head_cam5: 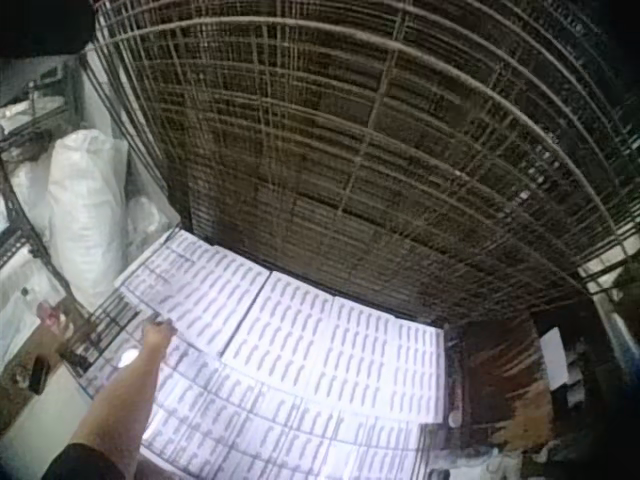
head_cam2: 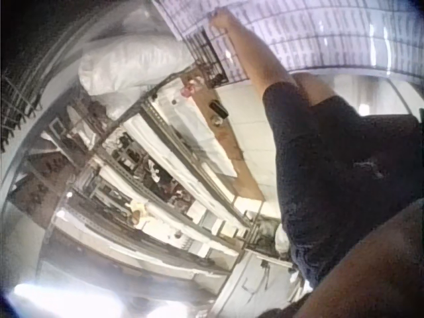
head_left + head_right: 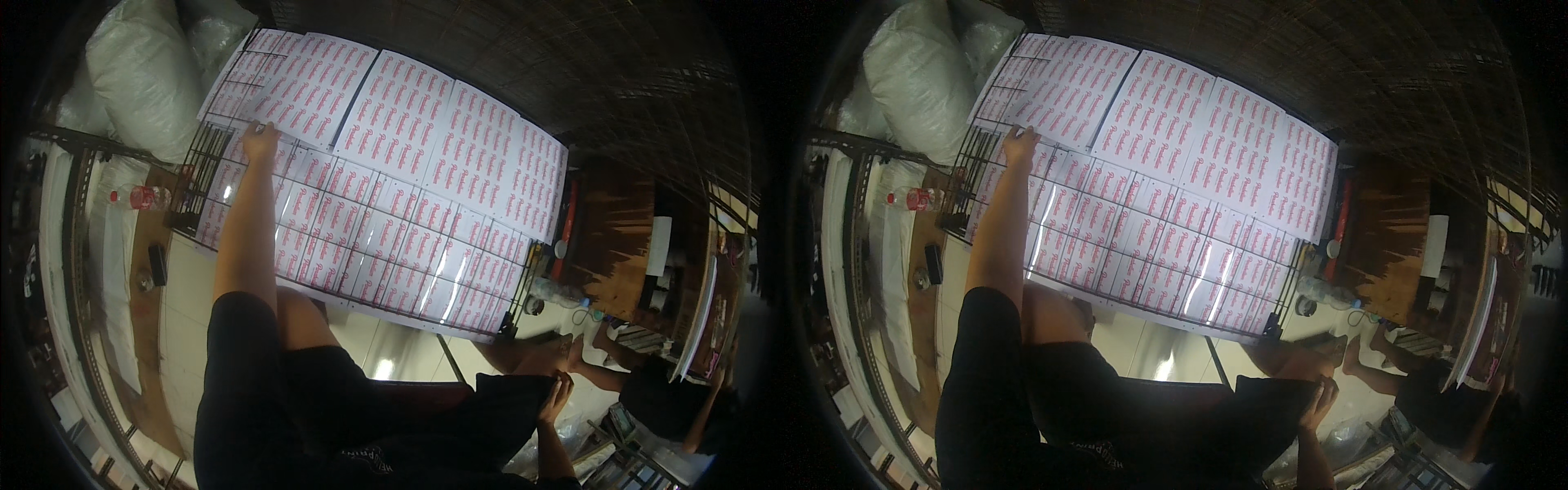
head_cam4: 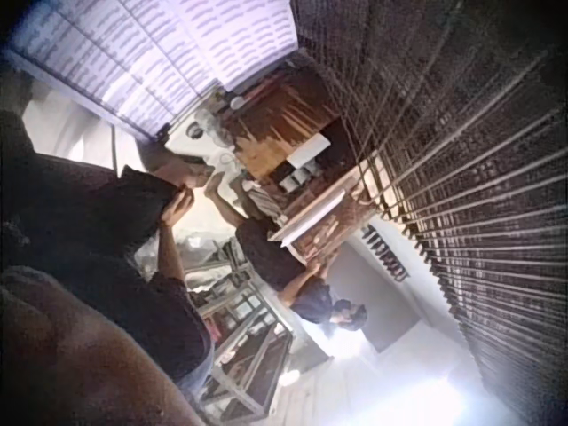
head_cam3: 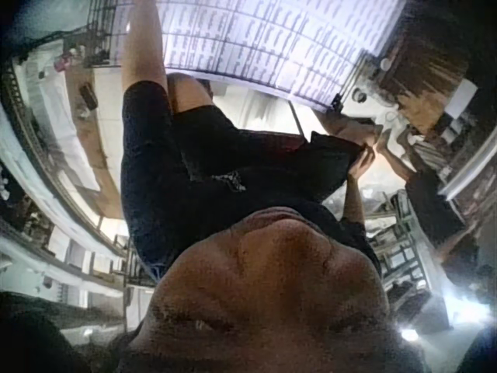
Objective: The person repeatedly picks up sheets of printed paper from a wire rack and hands them to a coworker standing at a nearby table. The coworker stacks the papers on the table. The person continues this repetitive transfer process for the duration of the clip.
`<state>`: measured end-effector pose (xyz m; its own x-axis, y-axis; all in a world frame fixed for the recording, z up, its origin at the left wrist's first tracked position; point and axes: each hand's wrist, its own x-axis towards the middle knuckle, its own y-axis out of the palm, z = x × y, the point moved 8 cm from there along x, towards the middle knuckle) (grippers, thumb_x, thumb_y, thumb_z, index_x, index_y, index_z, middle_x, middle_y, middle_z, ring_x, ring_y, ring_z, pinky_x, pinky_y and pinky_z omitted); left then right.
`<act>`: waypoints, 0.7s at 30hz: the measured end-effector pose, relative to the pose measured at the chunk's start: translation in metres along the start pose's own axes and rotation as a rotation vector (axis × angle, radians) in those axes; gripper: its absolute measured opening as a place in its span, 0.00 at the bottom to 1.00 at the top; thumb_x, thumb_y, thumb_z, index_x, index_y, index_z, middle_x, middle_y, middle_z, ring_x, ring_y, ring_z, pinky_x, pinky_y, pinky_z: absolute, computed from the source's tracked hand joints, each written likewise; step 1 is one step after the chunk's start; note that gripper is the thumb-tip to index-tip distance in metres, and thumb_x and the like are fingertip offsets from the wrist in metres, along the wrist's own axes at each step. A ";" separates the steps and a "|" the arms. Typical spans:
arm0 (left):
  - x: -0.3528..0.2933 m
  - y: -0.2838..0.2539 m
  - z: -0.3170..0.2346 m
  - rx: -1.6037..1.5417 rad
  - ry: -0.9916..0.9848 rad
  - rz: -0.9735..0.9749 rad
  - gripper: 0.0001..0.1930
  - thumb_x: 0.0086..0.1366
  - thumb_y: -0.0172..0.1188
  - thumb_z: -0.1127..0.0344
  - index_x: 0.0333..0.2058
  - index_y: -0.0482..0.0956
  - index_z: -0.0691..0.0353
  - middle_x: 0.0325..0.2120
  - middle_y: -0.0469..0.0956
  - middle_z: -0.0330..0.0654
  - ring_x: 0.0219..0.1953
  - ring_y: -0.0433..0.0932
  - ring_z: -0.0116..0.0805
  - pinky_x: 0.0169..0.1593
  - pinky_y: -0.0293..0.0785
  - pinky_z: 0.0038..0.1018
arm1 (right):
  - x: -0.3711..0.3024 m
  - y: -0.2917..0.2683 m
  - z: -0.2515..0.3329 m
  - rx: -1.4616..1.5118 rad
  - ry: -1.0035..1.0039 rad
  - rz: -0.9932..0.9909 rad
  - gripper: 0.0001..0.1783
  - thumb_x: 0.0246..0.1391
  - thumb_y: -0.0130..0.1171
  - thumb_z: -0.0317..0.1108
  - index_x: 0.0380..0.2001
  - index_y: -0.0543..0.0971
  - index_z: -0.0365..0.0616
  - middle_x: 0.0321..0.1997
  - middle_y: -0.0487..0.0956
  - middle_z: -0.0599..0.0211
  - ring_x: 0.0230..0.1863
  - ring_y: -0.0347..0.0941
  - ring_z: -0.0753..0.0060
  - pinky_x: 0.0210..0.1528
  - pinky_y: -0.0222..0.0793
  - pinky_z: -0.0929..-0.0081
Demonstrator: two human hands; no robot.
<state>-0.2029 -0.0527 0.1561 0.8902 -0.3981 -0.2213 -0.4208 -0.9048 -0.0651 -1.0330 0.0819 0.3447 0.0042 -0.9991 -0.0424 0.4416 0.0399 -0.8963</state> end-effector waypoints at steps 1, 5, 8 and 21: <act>0.001 0.000 0.000 -0.018 0.013 -0.006 0.25 0.55 0.55 0.77 0.52 0.61 0.78 0.40 0.71 0.59 0.32 0.78 0.38 0.34 0.79 0.25 | 0.002 0.001 0.001 0.003 0.008 0.002 0.21 0.63 0.33 0.41 0.45 0.69 0.35 0.45 0.65 0.52 0.48 0.62 0.55 0.53 0.56 0.65; 0.008 0.001 0.007 -0.066 0.040 -0.014 0.26 0.55 0.54 0.77 0.52 0.60 0.78 0.40 0.71 0.60 0.32 0.77 0.38 0.36 0.79 0.26 | 0.010 0.003 0.006 0.023 0.012 0.035 0.21 0.63 0.33 0.41 0.45 0.68 0.35 0.45 0.65 0.52 0.48 0.62 0.56 0.53 0.56 0.65; 0.010 0.002 0.014 -0.054 0.036 -0.001 0.26 0.56 0.54 0.77 0.54 0.58 0.77 0.41 0.71 0.60 0.33 0.78 0.39 0.33 0.78 0.24 | 0.010 0.003 -0.004 0.042 0.077 0.001 0.21 0.63 0.34 0.41 0.45 0.68 0.35 0.45 0.65 0.52 0.48 0.62 0.55 0.53 0.56 0.65; -0.004 0.012 0.015 -0.012 -0.043 0.027 0.27 0.58 0.52 0.78 0.55 0.54 0.78 0.42 0.67 0.57 0.38 0.76 0.41 0.43 0.78 0.27 | 0.006 0.002 -0.007 0.118 0.125 -0.019 0.21 0.63 0.35 0.41 0.45 0.68 0.34 0.46 0.65 0.52 0.50 0.62 0.56 0.54 0.56 0.66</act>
<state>-0.2142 -0.0591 0.1416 0.8701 -0.4162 -0.2640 -0.4424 -0.8956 -0.0465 -1.0387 0.0761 0.3394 -0.1140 -0.9897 -0.0870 0.5427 0.0114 -0.8398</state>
